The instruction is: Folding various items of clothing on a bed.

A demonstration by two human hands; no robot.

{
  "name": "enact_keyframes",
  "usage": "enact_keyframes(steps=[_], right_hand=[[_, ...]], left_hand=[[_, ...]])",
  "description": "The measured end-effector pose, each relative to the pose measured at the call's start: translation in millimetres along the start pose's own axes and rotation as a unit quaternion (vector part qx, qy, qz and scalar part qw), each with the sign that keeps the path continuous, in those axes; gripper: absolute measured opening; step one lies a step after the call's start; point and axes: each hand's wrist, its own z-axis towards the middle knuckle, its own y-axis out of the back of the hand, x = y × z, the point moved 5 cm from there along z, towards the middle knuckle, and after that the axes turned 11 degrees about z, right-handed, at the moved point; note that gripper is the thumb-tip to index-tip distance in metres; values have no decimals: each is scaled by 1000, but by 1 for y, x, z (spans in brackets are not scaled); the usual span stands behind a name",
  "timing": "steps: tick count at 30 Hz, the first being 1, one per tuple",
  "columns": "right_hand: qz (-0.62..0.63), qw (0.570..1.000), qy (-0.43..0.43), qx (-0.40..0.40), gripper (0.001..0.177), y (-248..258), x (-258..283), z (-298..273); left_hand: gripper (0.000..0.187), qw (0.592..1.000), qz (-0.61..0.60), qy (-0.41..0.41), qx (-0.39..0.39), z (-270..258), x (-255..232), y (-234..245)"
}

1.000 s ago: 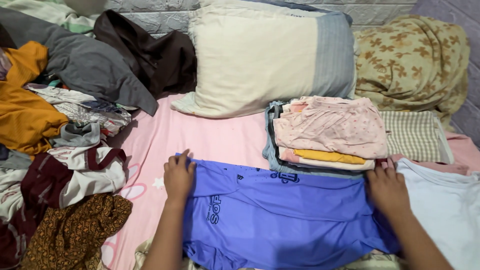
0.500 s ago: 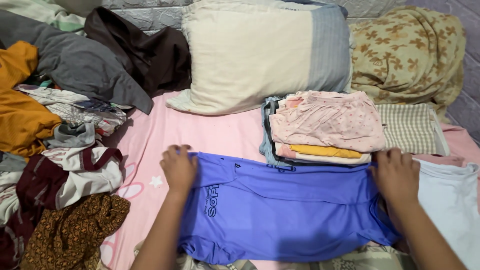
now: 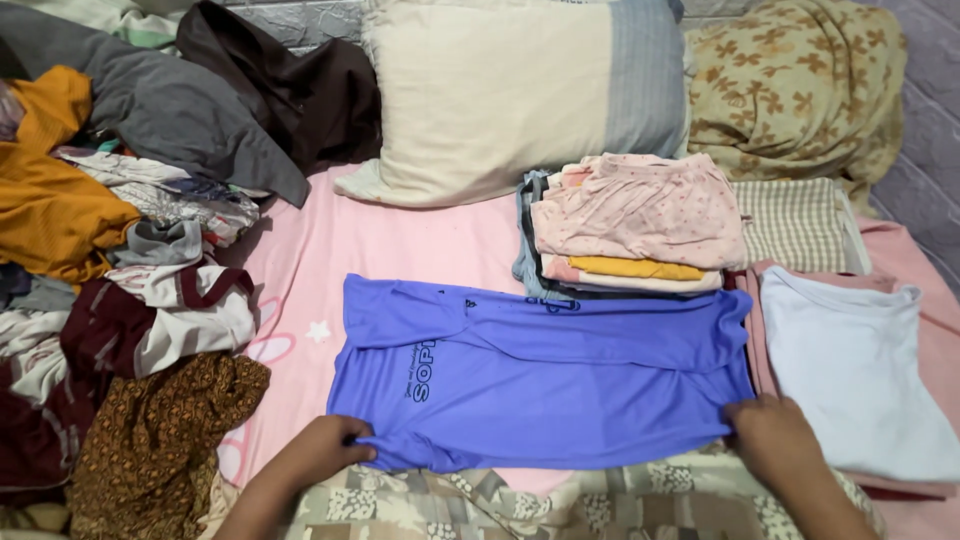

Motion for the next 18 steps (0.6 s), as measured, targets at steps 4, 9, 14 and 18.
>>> enact_keyframes(steps=[4,9,14,18], right_hand=[[18,996,40,-79,30,10,-15,-7],[191,974,-97,-73,24,26,-68,26],[590,800,-95,-60,35,-13,-121,131],[780,572,-250,32,49,-12,-69,145]], left_hand=[[36,993,-100,-12,-59,-8,4,13],[40,985,-168,33,32,30,16,58],[63,850,-526,-17,21,105,-8,110],[65,818,-550,161,-48,169,26,73]])
